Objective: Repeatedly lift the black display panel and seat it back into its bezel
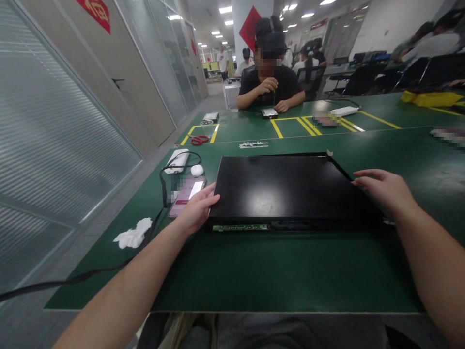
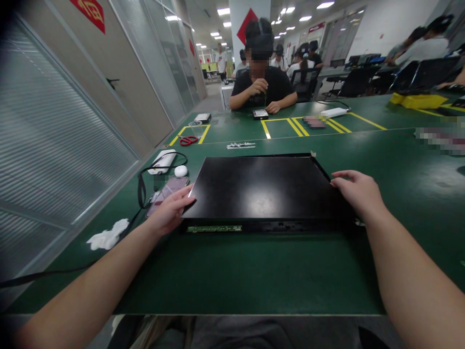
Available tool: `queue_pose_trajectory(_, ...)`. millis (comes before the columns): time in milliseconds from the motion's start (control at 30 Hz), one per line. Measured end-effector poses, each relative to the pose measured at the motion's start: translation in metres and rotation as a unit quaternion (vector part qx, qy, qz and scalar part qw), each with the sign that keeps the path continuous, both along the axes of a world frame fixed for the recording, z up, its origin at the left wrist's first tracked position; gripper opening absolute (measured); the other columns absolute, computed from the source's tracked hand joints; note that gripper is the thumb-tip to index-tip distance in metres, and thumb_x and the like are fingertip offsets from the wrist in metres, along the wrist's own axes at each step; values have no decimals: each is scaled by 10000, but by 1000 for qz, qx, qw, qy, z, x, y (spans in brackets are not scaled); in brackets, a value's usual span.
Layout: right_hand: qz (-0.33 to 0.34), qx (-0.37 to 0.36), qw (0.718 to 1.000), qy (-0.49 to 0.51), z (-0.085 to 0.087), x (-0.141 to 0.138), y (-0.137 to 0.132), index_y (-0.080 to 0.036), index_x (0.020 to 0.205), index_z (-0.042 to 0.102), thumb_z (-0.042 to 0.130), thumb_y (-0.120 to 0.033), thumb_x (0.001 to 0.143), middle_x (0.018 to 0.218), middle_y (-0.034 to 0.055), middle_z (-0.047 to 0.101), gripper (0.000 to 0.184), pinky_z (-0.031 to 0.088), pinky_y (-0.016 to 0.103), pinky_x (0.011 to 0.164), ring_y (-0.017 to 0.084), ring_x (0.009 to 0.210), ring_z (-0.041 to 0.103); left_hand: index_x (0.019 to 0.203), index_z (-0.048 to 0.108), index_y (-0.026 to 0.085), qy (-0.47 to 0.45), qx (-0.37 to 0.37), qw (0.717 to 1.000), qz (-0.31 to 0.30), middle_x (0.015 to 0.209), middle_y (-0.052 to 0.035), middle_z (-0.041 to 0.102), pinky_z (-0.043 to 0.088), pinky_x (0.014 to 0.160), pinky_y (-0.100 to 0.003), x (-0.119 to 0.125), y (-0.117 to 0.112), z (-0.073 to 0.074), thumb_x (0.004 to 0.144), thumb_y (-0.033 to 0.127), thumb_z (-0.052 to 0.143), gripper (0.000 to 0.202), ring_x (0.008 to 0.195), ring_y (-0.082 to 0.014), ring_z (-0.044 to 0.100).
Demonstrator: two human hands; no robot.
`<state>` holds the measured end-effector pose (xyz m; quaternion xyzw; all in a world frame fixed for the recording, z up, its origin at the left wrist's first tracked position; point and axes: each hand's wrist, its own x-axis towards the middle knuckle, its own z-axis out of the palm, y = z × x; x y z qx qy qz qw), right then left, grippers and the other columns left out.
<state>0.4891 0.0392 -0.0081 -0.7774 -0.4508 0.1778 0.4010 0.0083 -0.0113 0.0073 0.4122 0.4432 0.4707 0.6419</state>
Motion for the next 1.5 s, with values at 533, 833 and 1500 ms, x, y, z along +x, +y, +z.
queue_pose_trajectory(533, 10, -79, 989, -124, 5, -3, 1, -264, 930, 784, 656, -420, 654, 748, 36, 702, 342, 460, 358, 670, 224, 714, 615, 1246, 586, 126, -8, -22, 999, 46, 1040, -106, 793, 597, 814, -312, 2, 0, 1, 747, 84, 747, 526, 937, -238, 760)
queue_pose_trajectory(833, 27, -84, 983, -163, 1, 2, 4, -273, 891, 784, 644, -444, 660, 772, 39, 707, 319, 474, 357, 692, 228, 731, 626, 1110, 564, 175, -2, -18, 999, 46, 978, -65, 793, 585, 704, -271, 3, -1, 1, 715, 114, 787, 458, 906, -229, 761)
queue_pose_trajectory(1500, 48, -102, 972, -206, 2, 0, 3, -279, 887, 787, 607, -464, 680, 821, 48, 725, 331, 481, 350, 704, 229, 764, 632, 1108, 558, 196, 9, -3, 999, 31, 991, -54, 788, 573, 682, -261, 4, -1, -2, 682, 201, 851, 517, 935, -238, 753)
